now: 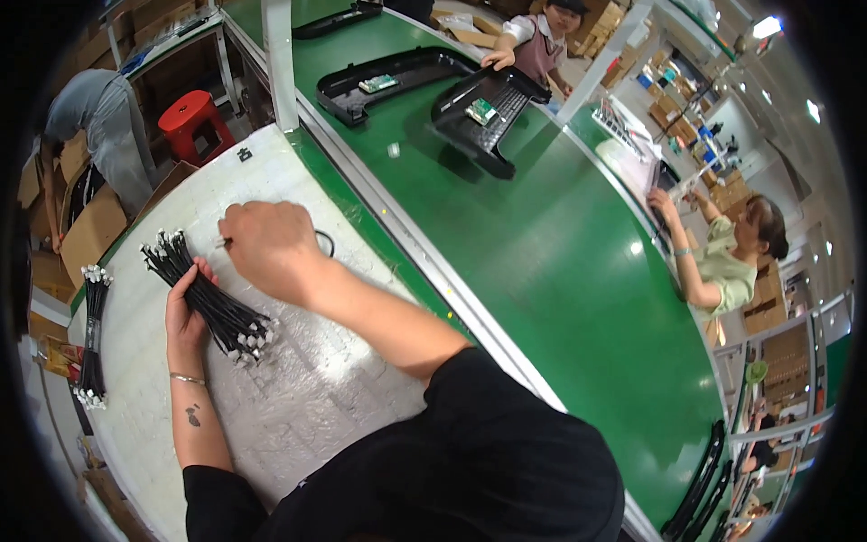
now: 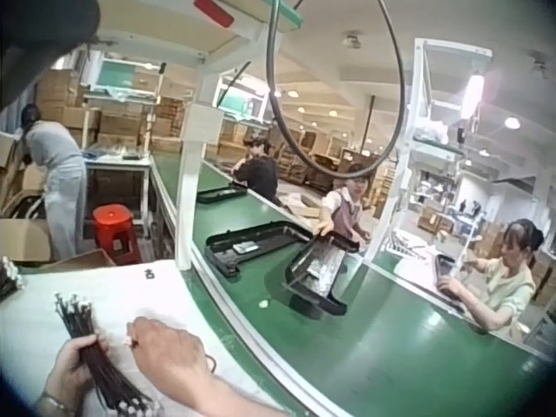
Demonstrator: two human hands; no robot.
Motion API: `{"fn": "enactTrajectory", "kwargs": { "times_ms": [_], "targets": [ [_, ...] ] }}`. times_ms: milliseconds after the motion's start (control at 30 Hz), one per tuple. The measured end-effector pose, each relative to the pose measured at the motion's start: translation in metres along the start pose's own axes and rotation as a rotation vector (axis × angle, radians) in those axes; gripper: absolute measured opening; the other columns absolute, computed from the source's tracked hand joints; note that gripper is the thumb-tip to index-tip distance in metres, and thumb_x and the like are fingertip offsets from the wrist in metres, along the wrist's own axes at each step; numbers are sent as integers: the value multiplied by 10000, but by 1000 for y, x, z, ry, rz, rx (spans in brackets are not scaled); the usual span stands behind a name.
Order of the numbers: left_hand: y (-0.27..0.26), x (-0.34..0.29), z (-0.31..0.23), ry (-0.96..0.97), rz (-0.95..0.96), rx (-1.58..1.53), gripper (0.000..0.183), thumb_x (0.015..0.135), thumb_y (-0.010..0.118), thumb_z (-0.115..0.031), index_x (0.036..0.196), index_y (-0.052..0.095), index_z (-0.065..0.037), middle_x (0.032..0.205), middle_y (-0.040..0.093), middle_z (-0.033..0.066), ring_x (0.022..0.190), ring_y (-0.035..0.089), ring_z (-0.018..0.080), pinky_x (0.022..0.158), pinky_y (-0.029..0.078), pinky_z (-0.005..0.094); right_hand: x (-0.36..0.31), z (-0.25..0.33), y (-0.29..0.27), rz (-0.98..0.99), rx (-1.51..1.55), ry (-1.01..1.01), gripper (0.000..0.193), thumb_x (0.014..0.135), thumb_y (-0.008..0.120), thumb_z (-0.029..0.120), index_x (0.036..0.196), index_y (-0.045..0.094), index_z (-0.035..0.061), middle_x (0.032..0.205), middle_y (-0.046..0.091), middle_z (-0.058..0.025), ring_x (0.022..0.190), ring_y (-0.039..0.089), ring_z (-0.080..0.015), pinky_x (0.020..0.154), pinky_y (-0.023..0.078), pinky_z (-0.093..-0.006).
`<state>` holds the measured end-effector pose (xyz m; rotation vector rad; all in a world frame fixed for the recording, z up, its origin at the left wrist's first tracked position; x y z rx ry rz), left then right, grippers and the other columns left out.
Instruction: Assembling electronic components by plugging connector wires into a circuit board on a factory assembly line.
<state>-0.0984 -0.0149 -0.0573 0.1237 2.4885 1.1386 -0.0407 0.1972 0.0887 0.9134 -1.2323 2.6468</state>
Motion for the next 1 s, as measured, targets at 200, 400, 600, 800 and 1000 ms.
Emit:
{"fn": "enactTrajectory", "kwargs": {
  "times_ms": [200,400,600,800,1000],
  "targets": [
    [-1,3,1,-19,36,-67,190,825,542,-53,1013,538,-24,953,610,81,862,598,183,789,491,335,7,-9,-32,195,-466,31,169,783,508,180,809,631,67,651,615,-126,618,609,-296,577,483,-407],
    [-4,-3,-9,-42,49,-71,229,813,554,-54,1030,513,3,1004,588,114,911,583,191,807,483,322,24,7,-44,-86,-522,8,192,788,527,224,771,605,50,617,594,-136,595,586,-319,553,458,-415],
    [13,-2,1,-46,172,-215,255,792,555,-7,1038,488,-7,1061,565,157,948,574,244,829,484,365,13,-36,86,140,-400,248,213,769,550,232,745,598,26,694,611,-184,648,598,-356,608,468,-440],
    [9,-18,-2,-13,75,-158,226,802,546,-23,1024,504,-9,990,583,131,929,581,229,819,494,367,11,-27,100,225,-278,241,237,788,551,259,769,615,31,714,617,-187,701,607,-346,641,471,-420],
    [-8,8,9,-133,726,-404,237,828,555,-113,1046,493,-43,991,577,105,905,586,211,786,498,307,14,-41,104,376,163,279,295,746,610,310,895,637,57,776,625,-195,731,611,-340,669,470,-412]
  ]
}}
Point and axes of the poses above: each hand's wrist, its own x-axis towards the middle knuckle, its own y-axis out of the palm, z = x × y, the point moved 2 cm from there along x, towards the middle knuckle
